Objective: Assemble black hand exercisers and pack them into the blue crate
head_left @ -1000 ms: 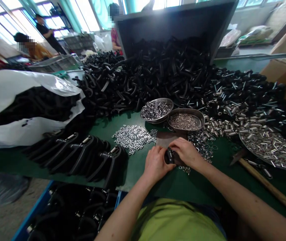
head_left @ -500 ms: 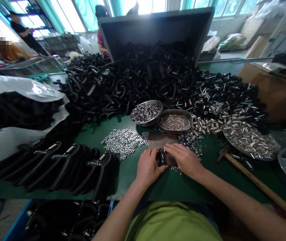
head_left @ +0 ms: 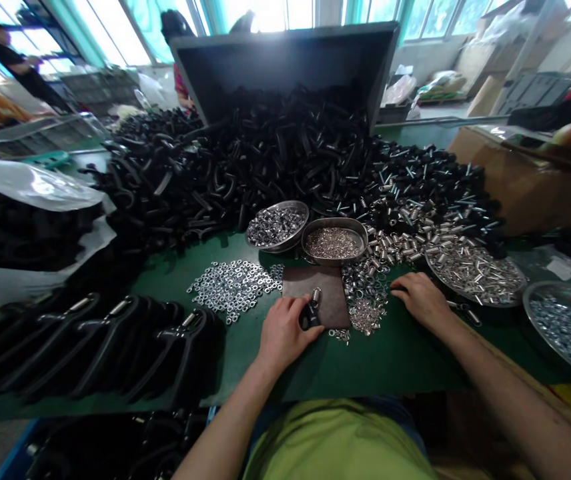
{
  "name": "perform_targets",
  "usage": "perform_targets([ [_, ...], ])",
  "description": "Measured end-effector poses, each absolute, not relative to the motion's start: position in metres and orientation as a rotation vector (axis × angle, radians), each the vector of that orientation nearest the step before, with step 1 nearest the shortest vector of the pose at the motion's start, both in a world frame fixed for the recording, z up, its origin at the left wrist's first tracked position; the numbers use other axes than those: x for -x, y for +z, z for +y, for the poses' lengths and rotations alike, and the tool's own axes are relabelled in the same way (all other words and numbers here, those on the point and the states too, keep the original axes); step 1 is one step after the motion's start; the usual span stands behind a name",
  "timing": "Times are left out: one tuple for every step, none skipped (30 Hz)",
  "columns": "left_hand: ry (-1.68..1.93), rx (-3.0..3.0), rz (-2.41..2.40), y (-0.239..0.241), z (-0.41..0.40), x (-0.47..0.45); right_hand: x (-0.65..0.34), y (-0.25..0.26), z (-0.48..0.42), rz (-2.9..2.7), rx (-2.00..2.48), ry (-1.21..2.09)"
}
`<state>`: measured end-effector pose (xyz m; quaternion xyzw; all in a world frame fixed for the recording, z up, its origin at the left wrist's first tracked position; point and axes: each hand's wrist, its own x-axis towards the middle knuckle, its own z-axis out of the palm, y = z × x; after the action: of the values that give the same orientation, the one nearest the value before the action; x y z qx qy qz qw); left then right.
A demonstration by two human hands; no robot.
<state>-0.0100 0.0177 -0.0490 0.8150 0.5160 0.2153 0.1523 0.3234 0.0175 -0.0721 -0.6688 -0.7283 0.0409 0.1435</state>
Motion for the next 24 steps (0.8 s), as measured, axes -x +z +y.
perform_targets([
  [0.644, -2.306, 1.481, -0.049, 0.018, 0.010, -0.323, -0.072, 0.018, -2.096, 1.925, 0.121],
  [0.671, -2.268, 1.478, -0.049, 0.020, 0.010, -0.324, -0.072, 0.018, -2.092, 1.920, 0.124],
  [0.697, -2.221, 1.474, -0.049, 0.021, 0.010, -0.324, -0.071, 0.018, -2.086, 1.916, 0.128],
  [0.724, -2.159, 1.478, -0.049, 0.023, 0.010, -0.324, -0.069, 0.017, -2.081, 1.911, 0.135],
  [0.749, -2.081, 1.489, -0.049, 0.025, 0.010, -0.323, -0.066, 0.017, -2.081, 1.905, 0.147],
  [0.768, -1.988, 1.500, -0.048, 0.027, 0.010, -0.322, -0.064, 0.017, -2.088, 1.895, 0.166],
  [0.784, -1.881, 1.512, -0.047, 0.029, 0.011, -0.319, -0.062, 0.017, -2.104, 1.882, 0.193],
  [0.796, -1.769, 1.522, -0.046, 0.030, 0.011, -0.315, -0.059, 0.016, -2.128, 1.865, 0.228],
  [0.806, -1.661, 1.525, -0.045, 0.032, 0.012, -0.311, -0.057, 0.016, -2.157, 1.846, 0.268],
  [0.812, -1.567, 1.520, -0.043, 0.033, 0.013, -0.307, -0.055, 0.015, -2.186, 1.831, 0.308],
  [0.818, -1.491, 1.511, -0.041, 0.033, 0.013, -0.303, -0.054, 0.013, -2.209, 1.821, 0.345],
  [0.826, -1.433, 1.503, -0.040, 0.033, 0.014, -0.300, -0.052, 0.011, -2.224, 1.818, 0.374],
  [0.835, -1.391, 1.495, -0.038, 0.033, 0.015, -0.298, -0.052, 0.009, -2.231, 1.821, 0.396],
  [0.845, -1.360, 1.485, -0.037, 0.033, 0.015, -0.296, -0.051, 0.008, -2.233, 1.827, 0.413],
  [0.856, -1.335, 1.476, -0.036, 0.032, 0.016, -0.296, -0.051, 0.006, -2.232, 1.834, 0.427],
  [0.868, -1.316, 1.468, -0.036, 0.032, 0.016, -0.296, -0.052, 0.005, -2.228, 1.839, 0.440],
  [0.880, -1.300, 1.466, -0.036, 0.031, 0.016, -0.296, -0.053, 0.003, -2.222, 1.842, 0.451],
  [0.889, -1.289, 1.465, -0.036, 0.031, 0.016, -0.296, -0.054, 0.002, -2.216, 1.844, 0.462],
  [0.897, -1.281, 1.464, -0.036, 0.031, 0.016, -0.295, -0.055, 0.002, -2.208, 1.845, 0.471],
  [0.905, -1.274, 1.465, -0.037, 0.031, 0.016, -0.295, -0.057, 0.001, -2.198, 1.847, 0.476],
  [0.908, -1.268, 1.466, -0.037, 0.032, 0.016, -0.294, -0.058, 0.000, -2.188, 1.850, 0.478],
  [0.908, -1.259, 1.464, -0.037, 0.032, 0.017, -0.293, -0.060, -0.001, -2.177, 1.854, 0.476],
  [0.902, -1.248, 1.458, -0.037, 0.032, 0.017, -0.292, -0.061, -0.002, -2.167, 1.859, 0.473],
  [0.898, -1.235, 1.450, -0.036, 0.032, 0.017, -0.291, -0.062, -0.003, -2.157, 1.862, 0.470],
])
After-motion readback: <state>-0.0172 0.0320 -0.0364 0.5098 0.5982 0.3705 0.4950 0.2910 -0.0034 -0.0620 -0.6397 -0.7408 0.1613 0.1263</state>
